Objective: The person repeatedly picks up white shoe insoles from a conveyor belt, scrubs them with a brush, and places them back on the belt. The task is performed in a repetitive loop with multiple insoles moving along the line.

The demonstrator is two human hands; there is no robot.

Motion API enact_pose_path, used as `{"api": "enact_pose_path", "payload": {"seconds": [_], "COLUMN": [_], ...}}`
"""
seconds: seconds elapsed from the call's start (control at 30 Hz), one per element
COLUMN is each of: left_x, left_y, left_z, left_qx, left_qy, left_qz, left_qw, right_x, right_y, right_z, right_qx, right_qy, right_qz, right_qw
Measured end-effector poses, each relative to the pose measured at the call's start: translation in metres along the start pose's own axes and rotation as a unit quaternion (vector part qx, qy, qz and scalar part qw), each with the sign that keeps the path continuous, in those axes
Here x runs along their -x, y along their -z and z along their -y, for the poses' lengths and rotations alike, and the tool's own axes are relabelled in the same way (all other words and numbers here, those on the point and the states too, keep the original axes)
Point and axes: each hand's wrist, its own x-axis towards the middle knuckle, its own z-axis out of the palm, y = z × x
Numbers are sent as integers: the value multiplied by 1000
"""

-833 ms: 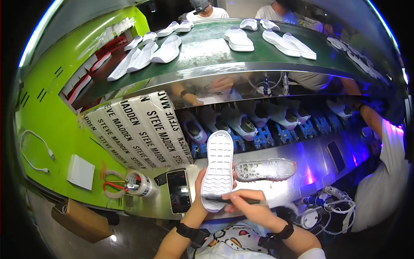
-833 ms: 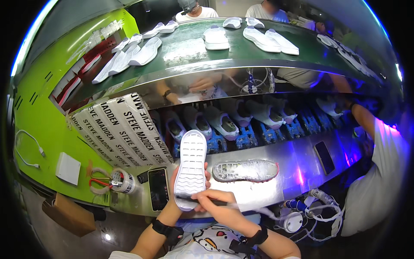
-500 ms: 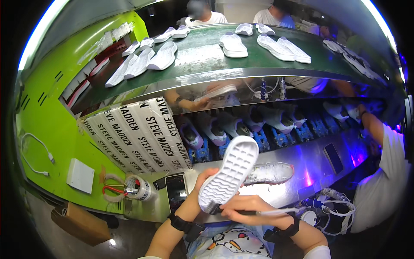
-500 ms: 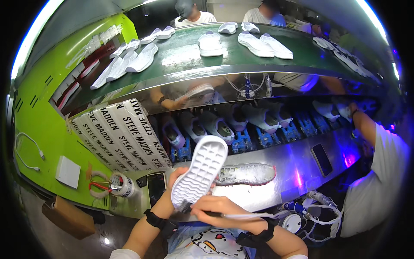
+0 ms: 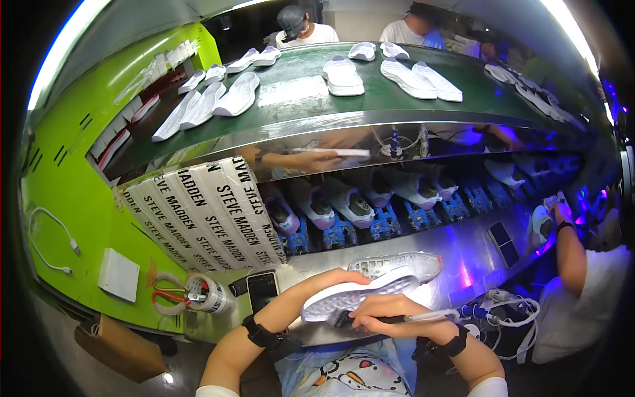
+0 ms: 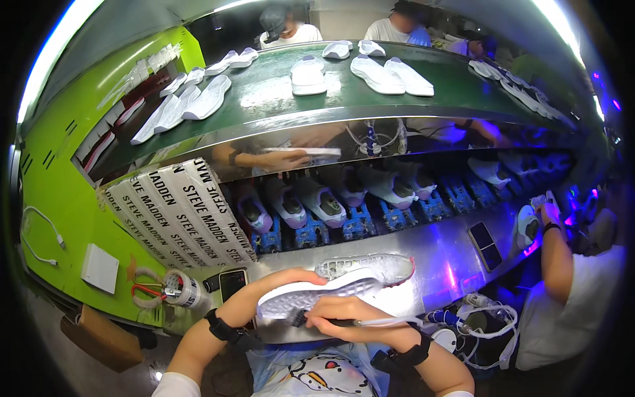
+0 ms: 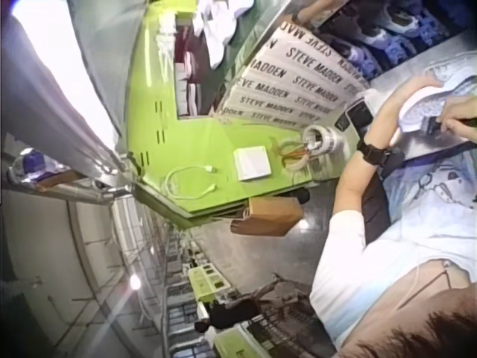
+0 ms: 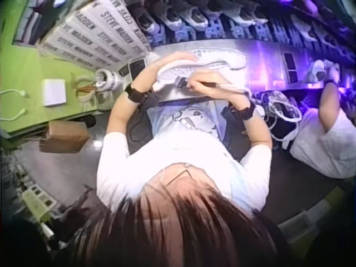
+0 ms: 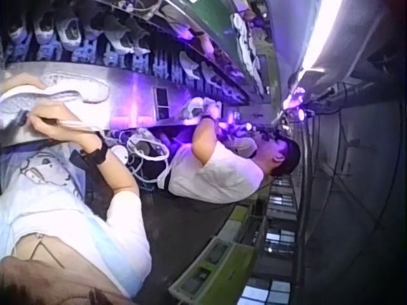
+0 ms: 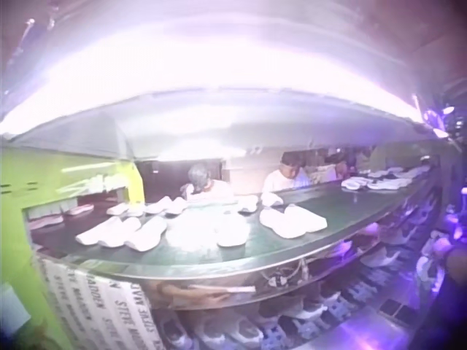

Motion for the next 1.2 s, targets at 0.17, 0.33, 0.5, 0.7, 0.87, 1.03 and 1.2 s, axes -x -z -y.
{"api": "enact_pose_path", "payload": {"seconds": [0.17,0.33,0.5,0.7,0.87,1.03,1.2], "left_x": [-34,-22,4,-17,-16,-78,-104], "left_y": [11,4,-23,-41,-24,75,39], "left_z": [26,31,39,50,-41,-133,-184], "left_qx": [61,-63,232,570,506,257,252], "left_qy": [206,154,79,-34,-106,-404,-281], "left_qz": [-22,-40,-151,19,78,-100,-73], "left_qw": [976,985,958,821,853,872,923], "right_x": [20,32,31,22,58,44,44], "right_y": [23,30,43,-41,-29,-9,-20], "right_z": [-19,-31,-12,-19,55,70,36], "right_qx": [-64,38,-29,270,74,85,-98], "right_qy": [-138,-143,-99,145,124,104,48], "right_qz": [-20,-68,-338,-338,-351,-451,-474], "right_qw": [988,987,935,890,925,882,874]}}
